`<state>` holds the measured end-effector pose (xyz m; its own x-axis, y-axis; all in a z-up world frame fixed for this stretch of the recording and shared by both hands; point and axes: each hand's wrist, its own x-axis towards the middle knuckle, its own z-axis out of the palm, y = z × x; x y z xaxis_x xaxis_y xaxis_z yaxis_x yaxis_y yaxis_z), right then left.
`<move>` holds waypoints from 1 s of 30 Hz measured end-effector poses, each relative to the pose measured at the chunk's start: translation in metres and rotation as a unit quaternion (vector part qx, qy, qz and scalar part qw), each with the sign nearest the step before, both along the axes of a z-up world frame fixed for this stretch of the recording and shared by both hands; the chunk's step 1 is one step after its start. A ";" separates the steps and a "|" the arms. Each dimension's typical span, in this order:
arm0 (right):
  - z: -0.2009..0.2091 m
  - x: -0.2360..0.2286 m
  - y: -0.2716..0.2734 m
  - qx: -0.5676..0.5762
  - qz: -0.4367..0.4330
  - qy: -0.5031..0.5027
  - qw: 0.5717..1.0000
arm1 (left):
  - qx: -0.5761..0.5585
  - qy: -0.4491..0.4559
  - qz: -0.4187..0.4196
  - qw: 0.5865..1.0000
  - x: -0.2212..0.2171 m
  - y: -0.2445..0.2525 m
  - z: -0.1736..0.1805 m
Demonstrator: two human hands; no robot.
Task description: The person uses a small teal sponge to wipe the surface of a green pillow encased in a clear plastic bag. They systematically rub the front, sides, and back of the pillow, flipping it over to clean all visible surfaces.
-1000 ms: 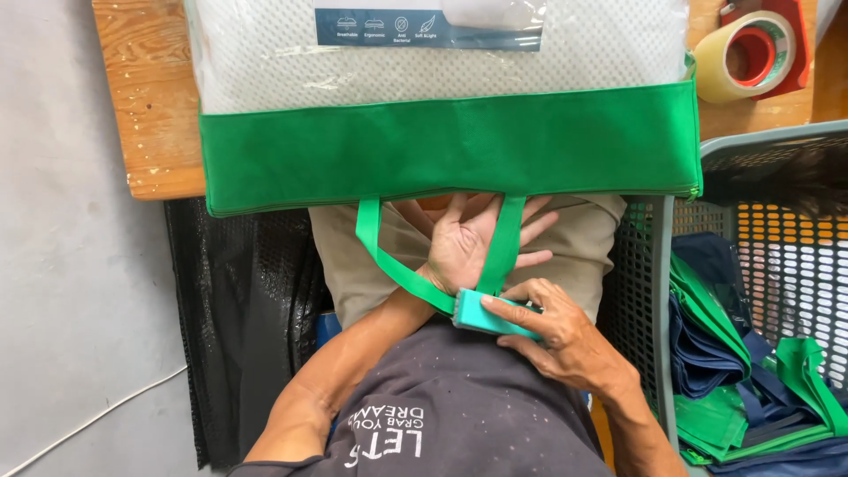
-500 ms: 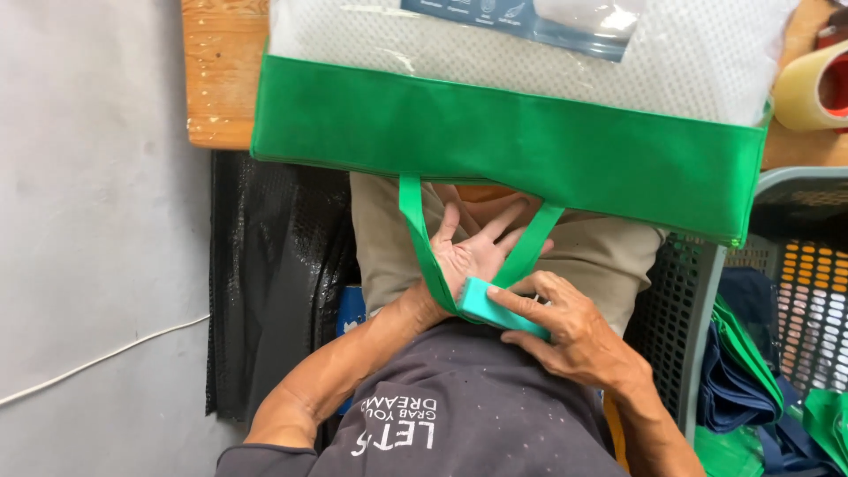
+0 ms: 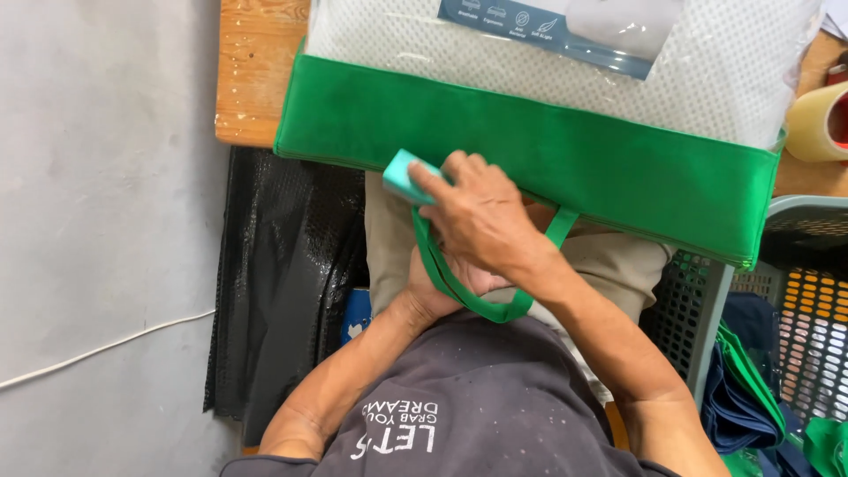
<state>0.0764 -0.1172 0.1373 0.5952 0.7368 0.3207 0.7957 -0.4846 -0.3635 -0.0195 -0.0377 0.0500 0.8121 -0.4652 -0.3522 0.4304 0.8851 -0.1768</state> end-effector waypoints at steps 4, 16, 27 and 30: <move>0.010 -0.038 -0.010 -0.041 0.035 0.060 0.997 | 0.019 -0.013 0.029 0.999 0.009 -0.004 -0.011; 0.068 -0.032 -0.156 -0.071 0.182 0.380 0.904 | 0.185 0.053 0.102 0.976 0.014 0.058 -0.035; -0.003 0.101 -0.239 0.342 -0.382 0.038 0.857 | 0.873 -0.007 0.326 0.363 0.096 0.184 0.078; -0.039 0.132 -0.239 0.395 -0.481 0.113 0.775 | 0.936 -0.095 0.232 0.248 0.141 0.204 0.078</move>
<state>0.2087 -0.3559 0.0978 0.8535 -0.4554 0.2535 0.0777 -0.3697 -0.9259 0.1215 0.1663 0.1281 0.7101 0.5270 0.4669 0.0480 -0.6978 0.7146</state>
